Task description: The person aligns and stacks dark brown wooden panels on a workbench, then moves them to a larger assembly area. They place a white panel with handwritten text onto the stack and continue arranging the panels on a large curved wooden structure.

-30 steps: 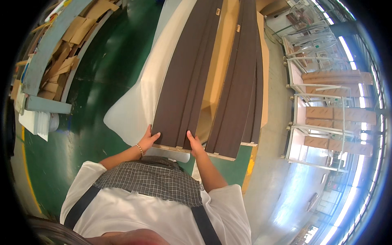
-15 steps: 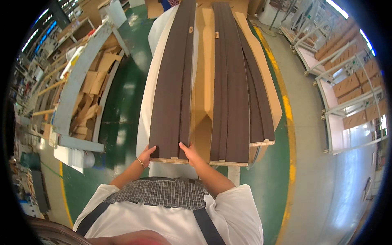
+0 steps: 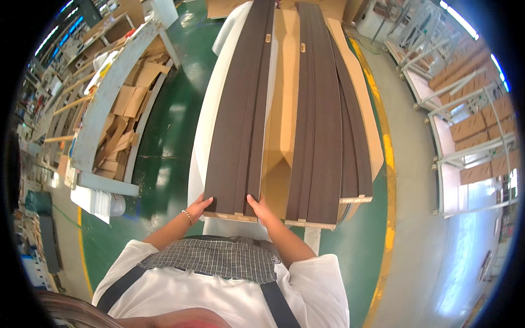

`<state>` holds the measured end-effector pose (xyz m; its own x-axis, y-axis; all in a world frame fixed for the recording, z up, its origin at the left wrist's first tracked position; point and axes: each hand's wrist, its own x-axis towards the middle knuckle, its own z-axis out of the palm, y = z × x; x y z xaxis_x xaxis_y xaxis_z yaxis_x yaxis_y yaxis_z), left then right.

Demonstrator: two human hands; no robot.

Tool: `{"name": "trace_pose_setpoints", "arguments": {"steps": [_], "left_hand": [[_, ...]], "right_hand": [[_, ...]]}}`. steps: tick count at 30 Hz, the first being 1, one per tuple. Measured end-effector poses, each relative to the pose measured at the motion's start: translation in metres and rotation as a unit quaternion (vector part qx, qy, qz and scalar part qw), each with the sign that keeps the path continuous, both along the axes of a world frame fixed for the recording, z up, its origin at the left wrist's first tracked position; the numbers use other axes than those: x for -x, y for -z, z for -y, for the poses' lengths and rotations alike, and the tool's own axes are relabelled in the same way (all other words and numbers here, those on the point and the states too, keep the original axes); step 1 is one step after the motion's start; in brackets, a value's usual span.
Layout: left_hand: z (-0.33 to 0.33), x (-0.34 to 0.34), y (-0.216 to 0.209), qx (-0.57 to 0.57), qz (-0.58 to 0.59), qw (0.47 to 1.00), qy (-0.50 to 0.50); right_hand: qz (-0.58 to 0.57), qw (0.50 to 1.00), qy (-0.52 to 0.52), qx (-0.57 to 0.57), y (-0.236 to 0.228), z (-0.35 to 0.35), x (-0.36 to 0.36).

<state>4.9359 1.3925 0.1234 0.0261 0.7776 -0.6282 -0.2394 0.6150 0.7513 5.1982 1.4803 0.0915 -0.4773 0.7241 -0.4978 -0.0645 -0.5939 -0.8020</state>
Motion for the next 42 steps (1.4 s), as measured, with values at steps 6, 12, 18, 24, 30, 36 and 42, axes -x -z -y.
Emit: {"name": "trace_pose_setpoints", "arguments": {"steps": [6, 12, 18, 24, 30, 36, 42], "left_hand": [[0.004, 0.009, 0.011, -0.007, 0.031, 0.999, -0.044], [0.002, 0.019, 0.025, -0.057, -0.021, 0.998, 0.003], [-0.004, 0.033, 0.051, -0.122, -0.171, 0.975, 0.077], [-0.119, 0.074, 0.02, -0.36, -0.454, 0.814, 0.041], [-0.219, 0.071, 0.059, -0.301, -0.141, 0.943, -0.02], [-0.254, 0.078, 0.06, -0.281, -0.044, 0.958, -0.044], [-0.383, 0.108, 0.052, -0.266, -0.051, 0.963, -0.008]], "right_hand": [[0.084, 0.993, 0.055, 0.054, -0.043, 0.008, 0.026], [0.075, 0.992, 0.081, 0.061, -0.002, 0.012, 0.018], [0.16, 0.986, 0.031, 0.018, 0.008, -0.008, 0.014], [0.143, 0.979, 0.013, -0.145, -0.035, -0.115, 0.067], [0.181, 0.977, 0.042, -0.107, -0.007, -0.192, 0.073], [0.143, 0.98, 0.051, -0.127, -0.008, -0.245, 0.091], [0.034, 0.978, 0.048, -0.202, 0.015, -0.395, 0.111]]}}
